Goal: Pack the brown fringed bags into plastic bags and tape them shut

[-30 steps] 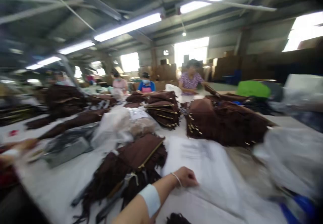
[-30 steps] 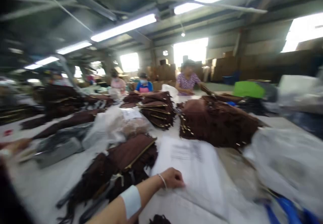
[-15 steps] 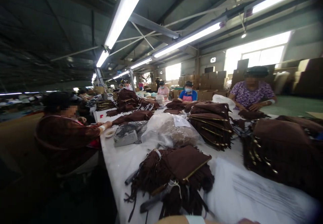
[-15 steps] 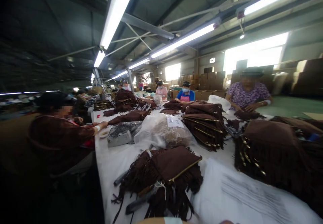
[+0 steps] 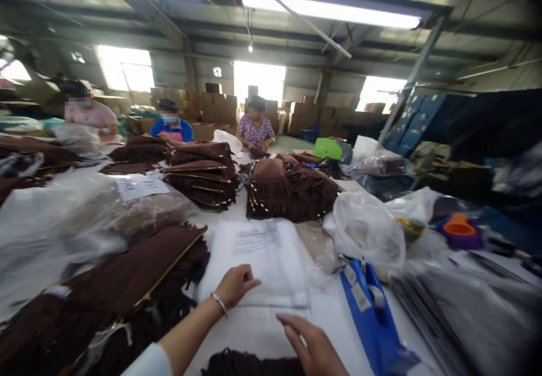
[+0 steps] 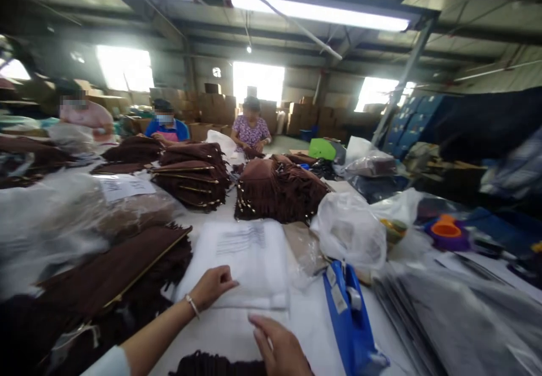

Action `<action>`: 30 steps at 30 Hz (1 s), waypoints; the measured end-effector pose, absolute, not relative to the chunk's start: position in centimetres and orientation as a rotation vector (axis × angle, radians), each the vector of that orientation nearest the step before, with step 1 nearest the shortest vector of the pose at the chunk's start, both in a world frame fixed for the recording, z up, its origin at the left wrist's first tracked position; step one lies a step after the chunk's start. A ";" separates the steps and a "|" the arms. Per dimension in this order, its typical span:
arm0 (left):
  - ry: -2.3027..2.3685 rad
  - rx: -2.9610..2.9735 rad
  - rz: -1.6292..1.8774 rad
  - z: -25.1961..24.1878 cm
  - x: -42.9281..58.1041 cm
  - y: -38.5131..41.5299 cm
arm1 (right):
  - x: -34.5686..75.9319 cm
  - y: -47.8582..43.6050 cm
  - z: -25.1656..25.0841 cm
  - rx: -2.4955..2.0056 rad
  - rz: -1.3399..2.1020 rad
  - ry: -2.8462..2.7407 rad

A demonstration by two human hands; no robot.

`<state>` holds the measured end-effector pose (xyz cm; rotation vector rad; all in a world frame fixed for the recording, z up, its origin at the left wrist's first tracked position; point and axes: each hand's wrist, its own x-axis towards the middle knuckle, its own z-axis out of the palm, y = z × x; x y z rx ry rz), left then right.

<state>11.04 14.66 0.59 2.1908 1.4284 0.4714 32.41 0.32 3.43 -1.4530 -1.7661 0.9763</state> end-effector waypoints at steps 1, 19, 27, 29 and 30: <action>1.403 2.160 0.498 0.7 11.2 14.7 | 32.0 1.8 3.4 -1.428 1.077 -1.720; 1.434 2.311 0.822 4.3 12.3 15.4 | 29.0 10.8 0.7 -1.481 1.468 -1.222; 1.468 2.625 0.692 3.8 12.4 12.8 | 28.5 10.8 5.7 -1.337 0.192 -2.166; 1.508 2.645 0.670 3.9 12.3 12.7 | 29.1 12.0 5.3 -1.453 0.071 -2.241; 1.525 2.644 0.654 4.0 12.1 12.7 | 29.5 12.6 5.1 -1.493 0.070 -2.244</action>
